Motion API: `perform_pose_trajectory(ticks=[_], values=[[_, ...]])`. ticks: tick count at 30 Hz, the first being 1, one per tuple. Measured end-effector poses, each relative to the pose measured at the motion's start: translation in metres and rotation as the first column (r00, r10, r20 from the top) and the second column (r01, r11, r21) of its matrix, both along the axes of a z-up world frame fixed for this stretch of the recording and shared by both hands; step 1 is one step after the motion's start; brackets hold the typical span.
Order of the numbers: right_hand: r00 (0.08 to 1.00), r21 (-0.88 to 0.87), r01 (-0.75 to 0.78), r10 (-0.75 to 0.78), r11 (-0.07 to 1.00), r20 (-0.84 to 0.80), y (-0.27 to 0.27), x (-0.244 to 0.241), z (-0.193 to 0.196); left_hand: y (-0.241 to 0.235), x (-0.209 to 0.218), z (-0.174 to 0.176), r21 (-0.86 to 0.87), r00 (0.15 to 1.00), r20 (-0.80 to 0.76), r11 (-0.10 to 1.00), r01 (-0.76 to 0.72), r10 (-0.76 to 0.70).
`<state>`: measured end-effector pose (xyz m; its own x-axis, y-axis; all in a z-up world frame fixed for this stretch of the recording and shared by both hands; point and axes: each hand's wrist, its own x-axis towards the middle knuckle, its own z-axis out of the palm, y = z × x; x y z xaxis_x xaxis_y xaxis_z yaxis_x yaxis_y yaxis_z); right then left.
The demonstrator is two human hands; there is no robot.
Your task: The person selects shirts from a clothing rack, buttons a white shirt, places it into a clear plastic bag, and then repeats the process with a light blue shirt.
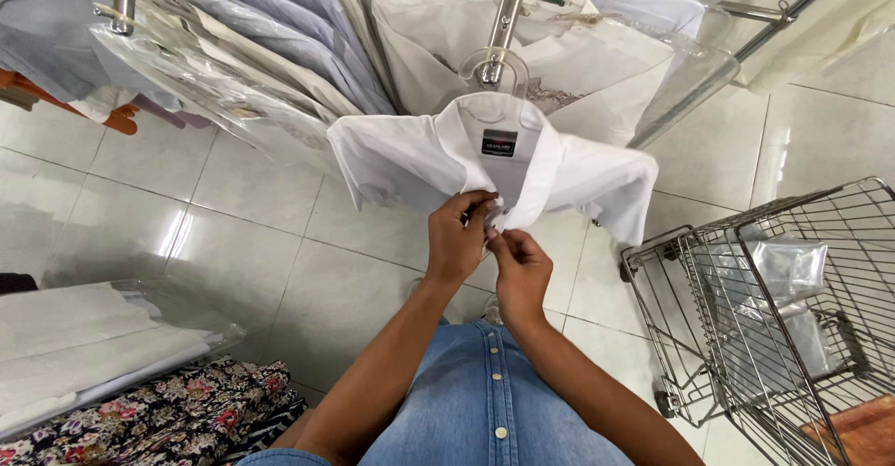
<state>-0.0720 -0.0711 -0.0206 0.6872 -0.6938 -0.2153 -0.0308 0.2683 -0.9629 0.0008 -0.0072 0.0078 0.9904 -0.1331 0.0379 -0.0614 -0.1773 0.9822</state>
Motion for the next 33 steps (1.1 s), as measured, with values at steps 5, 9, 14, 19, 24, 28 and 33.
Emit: perform_pose_trajectory(ticks=[5, 9, 14, 19, 24, 28, 33], values=[[0.995, 0.022, 0.073, -0.075, 0.997, 0.067, -0.009, 0.017, -0.012, -0.005, -0.001, 0.002, -0.022, 1.0, 0.011, 0.999, 0.029, -0.029], [0.992, -0.053, 0.093, -0.087, 0.994, 0.096, -0.01, 0.017, -0.001, -0.006, -0.009, 0.02, -0.115, 1.0, -0.015, 0.993, 0.0, -0.002], [0.99, -0.073, 0.11, -0.103, 0.991, 0.091, -0.012, 0.016, 0.001, -0.004, -0.014, 0.002, -0.013, 0.994, 0.109, 1.0, 0.014, -0.012], [0.993, -0.086, 0.085, -0.077, 0.993, 0.087, -0.022, 0.019, -0.012, -0.003, -0.02, 0.004, -0.027, 0.994, 0.101, 0.999, 0.041, -0.038], [0.996, -0.09, 0.038, -0.03, 0.995, 0.085, -0.026, 0.019, -0.01, 0.0, -0.021, 0.004, -0.049, 0.995, 0.075, 0.996, 0.074, -0.07], [0.993, -0.055, 0.02, -0.013, 0.998, 0.117, -0.03, 0.018, -0.006, 0.001, -0.022, -0.002, -0.023, 0.992, 0.08, 0.995, 0.095, -0.093], [0.978, -0.017, -0.074, 0.076, 0.997, 0.192, -0.038, 0.012, -0.006, 0.002, -0.027, 0.006, -0.073, 0.991, 0.021, 0.988, 0.133, -0.132]])
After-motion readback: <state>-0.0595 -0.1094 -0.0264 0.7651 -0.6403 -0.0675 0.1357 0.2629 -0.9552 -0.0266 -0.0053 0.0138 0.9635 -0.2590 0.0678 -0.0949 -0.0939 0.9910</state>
